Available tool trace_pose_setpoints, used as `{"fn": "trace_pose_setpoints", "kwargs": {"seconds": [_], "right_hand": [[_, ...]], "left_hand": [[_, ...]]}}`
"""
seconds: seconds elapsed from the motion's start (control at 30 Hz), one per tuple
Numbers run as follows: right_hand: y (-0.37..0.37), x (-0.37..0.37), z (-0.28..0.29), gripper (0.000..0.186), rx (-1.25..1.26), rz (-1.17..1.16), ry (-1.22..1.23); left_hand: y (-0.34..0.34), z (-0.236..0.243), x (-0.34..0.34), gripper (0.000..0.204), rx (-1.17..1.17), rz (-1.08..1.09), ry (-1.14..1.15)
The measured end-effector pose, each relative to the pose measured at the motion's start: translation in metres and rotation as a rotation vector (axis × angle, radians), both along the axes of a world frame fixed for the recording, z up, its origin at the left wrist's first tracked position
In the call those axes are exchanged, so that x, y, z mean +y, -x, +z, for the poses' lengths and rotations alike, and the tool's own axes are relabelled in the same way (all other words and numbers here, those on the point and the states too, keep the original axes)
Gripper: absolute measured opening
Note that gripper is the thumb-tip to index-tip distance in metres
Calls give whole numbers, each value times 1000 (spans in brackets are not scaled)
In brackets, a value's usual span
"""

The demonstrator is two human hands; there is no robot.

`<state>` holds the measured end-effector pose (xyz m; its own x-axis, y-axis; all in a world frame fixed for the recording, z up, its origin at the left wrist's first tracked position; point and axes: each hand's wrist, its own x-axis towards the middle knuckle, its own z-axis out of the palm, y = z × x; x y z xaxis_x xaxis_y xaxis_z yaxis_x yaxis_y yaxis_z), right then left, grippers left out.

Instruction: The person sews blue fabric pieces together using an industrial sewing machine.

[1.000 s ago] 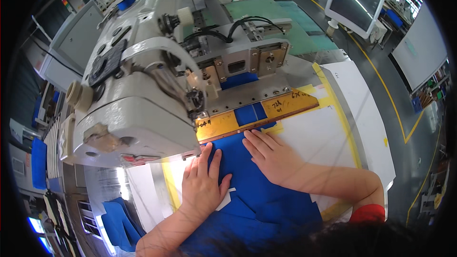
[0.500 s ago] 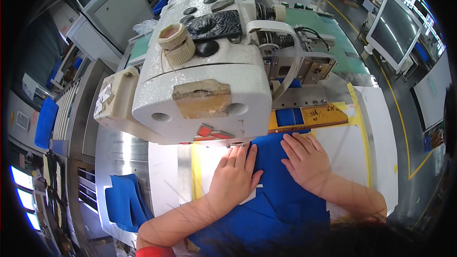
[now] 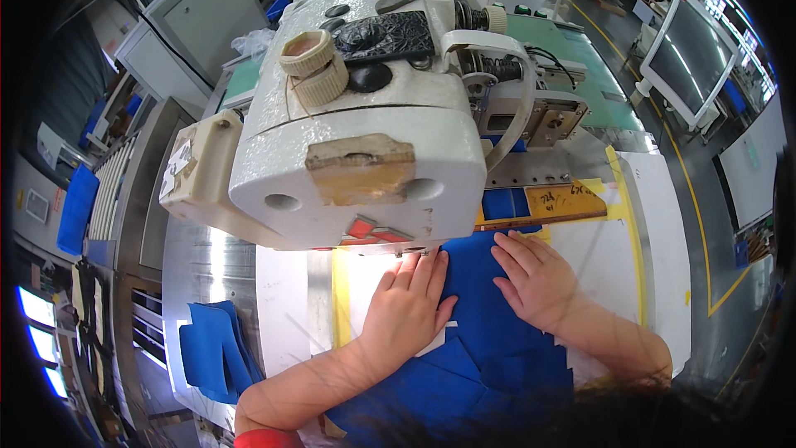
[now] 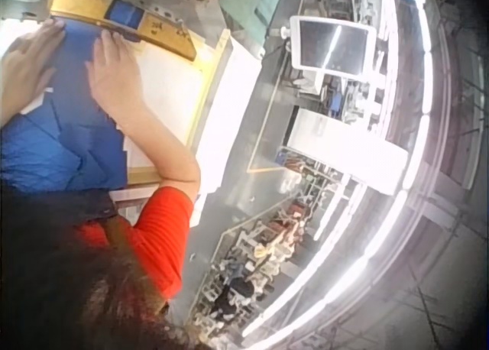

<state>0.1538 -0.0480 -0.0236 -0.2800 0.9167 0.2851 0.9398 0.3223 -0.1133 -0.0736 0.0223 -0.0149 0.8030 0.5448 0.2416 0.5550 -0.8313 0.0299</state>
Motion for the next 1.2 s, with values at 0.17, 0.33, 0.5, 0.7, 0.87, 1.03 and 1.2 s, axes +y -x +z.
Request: {"fn": "trace_pose_setpoints", "kwargs": {"seconds": [0.17, 0.33, 0.5, 0.7, 0.87, 1.03, 1.2], "right_hand": [[-2, 0, 6, 44, -2, 24, 26], [-2, 1, 7, 44, -21, 51, 30], [-3, 2, 6, 44, -29, 63, 31], [-2, 4, 10, 43, -14, 77, 32], [-2, 4, 9, 43, -1, 98, 17], [-2, 5, 9, 44, 9, 129, -1], [-3, 4, 11, 46, -19, 150, -3]], "left_hand": [[0, 0, -1, 59, 4, -4, -4], [1, 0, -2, 59, 1, 26, 14], [2, -1, 0, 58, -26, 21, 11], [2, 1, 0, 58, -23, 21, 13], [1, 5, -4, 56, 8, 37, 21], [-1, 12, -5, 55, 37, 66, 71], [-4, 15, -7, 54, 14, 68, 52]]}}
